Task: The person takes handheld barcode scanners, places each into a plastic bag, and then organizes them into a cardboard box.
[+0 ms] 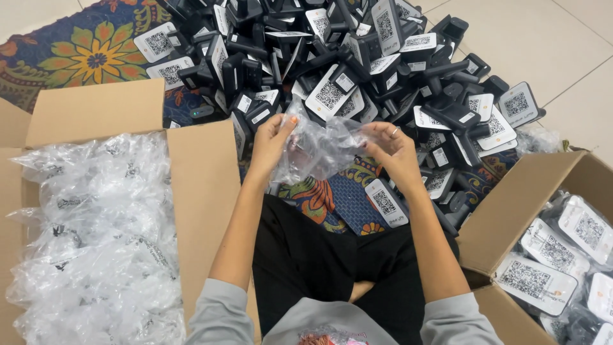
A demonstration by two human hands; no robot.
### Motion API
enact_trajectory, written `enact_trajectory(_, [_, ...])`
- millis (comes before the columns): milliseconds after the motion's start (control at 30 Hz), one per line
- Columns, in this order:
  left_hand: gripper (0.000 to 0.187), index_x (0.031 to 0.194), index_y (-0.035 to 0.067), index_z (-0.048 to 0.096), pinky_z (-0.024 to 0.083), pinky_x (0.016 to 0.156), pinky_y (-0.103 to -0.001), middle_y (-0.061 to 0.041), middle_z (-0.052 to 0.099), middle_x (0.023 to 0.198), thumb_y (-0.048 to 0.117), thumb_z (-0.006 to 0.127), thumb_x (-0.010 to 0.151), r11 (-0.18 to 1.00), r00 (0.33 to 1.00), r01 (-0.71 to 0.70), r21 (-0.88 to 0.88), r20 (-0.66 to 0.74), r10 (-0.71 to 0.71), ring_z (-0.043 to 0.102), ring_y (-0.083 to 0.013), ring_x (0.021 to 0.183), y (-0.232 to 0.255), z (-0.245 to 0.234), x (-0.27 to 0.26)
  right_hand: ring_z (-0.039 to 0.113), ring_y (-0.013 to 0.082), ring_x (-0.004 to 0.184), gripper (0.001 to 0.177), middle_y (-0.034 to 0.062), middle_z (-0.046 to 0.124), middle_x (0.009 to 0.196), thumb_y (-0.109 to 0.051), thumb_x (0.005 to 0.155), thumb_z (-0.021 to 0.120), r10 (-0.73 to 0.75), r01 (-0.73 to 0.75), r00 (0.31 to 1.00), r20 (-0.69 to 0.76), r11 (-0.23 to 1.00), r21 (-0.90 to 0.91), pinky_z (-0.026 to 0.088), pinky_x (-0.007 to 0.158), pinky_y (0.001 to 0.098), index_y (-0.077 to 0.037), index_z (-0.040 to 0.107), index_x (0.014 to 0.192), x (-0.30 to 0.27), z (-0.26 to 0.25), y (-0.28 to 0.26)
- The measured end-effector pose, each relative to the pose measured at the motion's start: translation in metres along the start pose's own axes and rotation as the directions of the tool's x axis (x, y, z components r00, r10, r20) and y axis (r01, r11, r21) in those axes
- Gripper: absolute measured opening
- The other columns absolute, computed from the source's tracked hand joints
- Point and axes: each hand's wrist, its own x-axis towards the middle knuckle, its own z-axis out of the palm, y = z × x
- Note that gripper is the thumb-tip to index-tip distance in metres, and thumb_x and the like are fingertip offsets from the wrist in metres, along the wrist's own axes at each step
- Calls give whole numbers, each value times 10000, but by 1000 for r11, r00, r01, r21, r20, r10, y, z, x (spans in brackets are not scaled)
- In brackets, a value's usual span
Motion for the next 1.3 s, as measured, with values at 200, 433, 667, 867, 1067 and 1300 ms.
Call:
enact_trajectory(200, [308,1077,3,718,426,413,-230,-11,669,662,274,576,1038,985,983,-115,129,-129,132,574,-52,463,14,15,-2,704,109,926,187,53,782,1024,-145,958,743,-62,22,982,-178,976,-218,558,859,245,-49,780,1114,2,-2,2])
enact_trajectory(433, [337,1085,3,745,426,419,-224,-16,703,668,262,529,1072,982,968,-141,128,-189,163,557,-44,447,27,14,-7,704,66,962,152,24,763,1063,-137,987,706,-70,90,976,-205,992,91,564,894,228,-69,767,1108,1,0,-9])
enact_trajectory(667, [384,1011,0,702,420,408,-230,-6,678,656,308,491,1103,985,960,-167,39,-220,172,562,-47,432,19,3,-4,647,76,872,113,45,747,1000,-47,962,757,-228,160,941,-250,951,-263,514,809,219,-29,791,1068,3,-8,-2])
enact_trajectory(867, [389,1065,17,738,382,412,-219,-4,677,690,317,493,1104,989,958,-131,68,-249,144,501,-35,439,3,-21,0,681,65,905,92,59,740,1026,-26,1024,716,-155,191,845,-511,981,18,565,847,197,1,726,1112,7,-31,22])
enact_trajectory(1067, [408,1071,1,731,347,400,-223,-28,667,689,332,495,1107,970,963,-149,-195,-253,97,470,-29,427,-7,-7,2,536,69,897,263,32,568,1032,-247,1128,604,-153,167,754,-638,985,-38,473,806,240,0,583,1216,-4,-26,60])
enact_trajectory(1300, [412,1015,12,718,342,362,-227,-15,683,652,341,476,1069,981,956,-103,-167,-290,51,454,-39,359,0,4,0,550,150,1057,448,53,700,1075,-409,1129,493,-212,111,917,-338,949,-295,469,941,325,-49,757,1088,-18,-2,23])
